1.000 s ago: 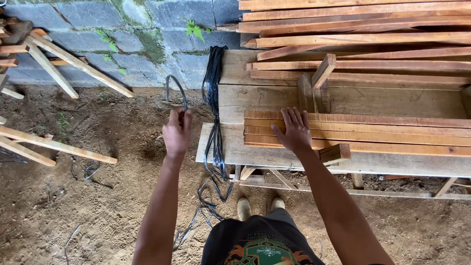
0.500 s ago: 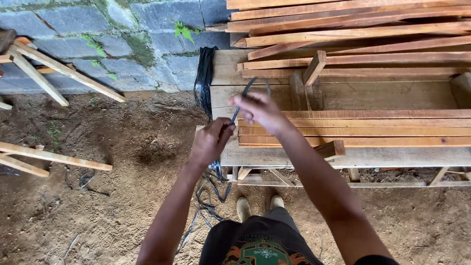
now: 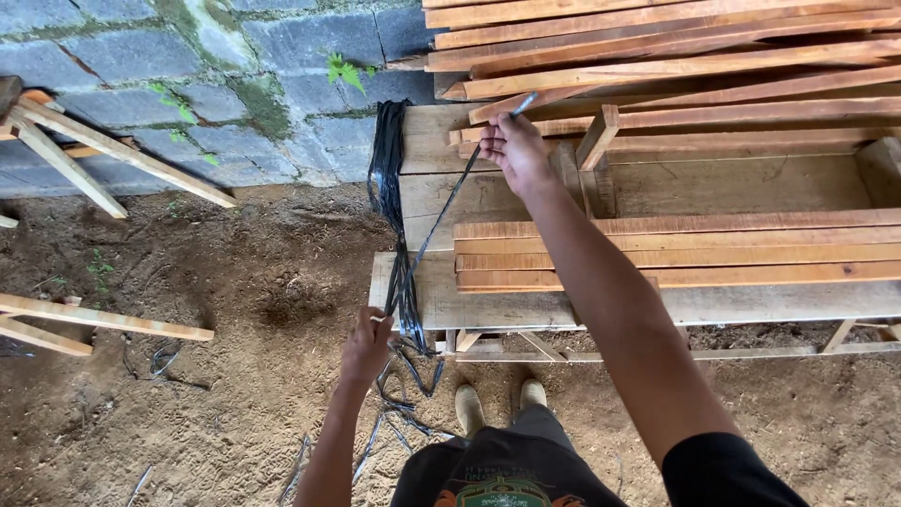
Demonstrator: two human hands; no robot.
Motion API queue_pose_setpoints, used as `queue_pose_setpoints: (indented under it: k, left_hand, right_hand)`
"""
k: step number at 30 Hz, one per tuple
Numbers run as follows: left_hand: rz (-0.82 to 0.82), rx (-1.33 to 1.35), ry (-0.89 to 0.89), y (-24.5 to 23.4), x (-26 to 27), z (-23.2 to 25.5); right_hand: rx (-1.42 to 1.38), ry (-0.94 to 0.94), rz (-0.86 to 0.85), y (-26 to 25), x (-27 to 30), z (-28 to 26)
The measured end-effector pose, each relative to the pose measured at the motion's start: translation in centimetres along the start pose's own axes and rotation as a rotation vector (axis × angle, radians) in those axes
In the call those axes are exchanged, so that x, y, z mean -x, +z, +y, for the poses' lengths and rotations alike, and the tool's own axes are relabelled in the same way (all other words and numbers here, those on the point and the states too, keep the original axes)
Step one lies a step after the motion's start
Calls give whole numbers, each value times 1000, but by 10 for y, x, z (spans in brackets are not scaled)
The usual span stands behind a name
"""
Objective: Bundling multiple thin wood planks together using ties.
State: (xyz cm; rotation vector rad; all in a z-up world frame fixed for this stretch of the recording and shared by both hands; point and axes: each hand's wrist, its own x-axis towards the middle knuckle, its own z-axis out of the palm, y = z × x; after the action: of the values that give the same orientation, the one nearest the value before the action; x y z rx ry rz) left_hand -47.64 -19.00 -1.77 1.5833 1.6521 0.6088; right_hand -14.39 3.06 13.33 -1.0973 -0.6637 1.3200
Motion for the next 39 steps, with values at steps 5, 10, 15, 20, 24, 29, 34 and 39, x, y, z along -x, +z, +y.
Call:
queue_pose_setpoints:
  k: [5,10,15,20,24,29,34,39]
  left_hand:
    - [-87,-156,-79,3,8,1]
    - [-216,-277,-136,47,-3,14]
    - [-626,-371,196,88,-13,59]
    - [-838,-190,320,111,-25,152]
    - [-817,114,428,106,-29,223]
    - [-745,355,323,99,-42,265]
    - [-614,564,248,129,-62,267]
    - [-374,489,355,146,-86,293]
  right_hand:
    - [200,-25,-48,-15,-24,63]
    - [432,15,-160,-48,-30,122]
    - [1226,-32,20,-115,-36,110]
    - [1267,-45,168,-189,-56,62]
    - [710,-130,20,-186,-45,-5]
    - [460,-131,-278,-198,-18,-25]
    - [492,-67,-467,-194,18,-54]
    - [461,-206,-459,-199,12,-48]
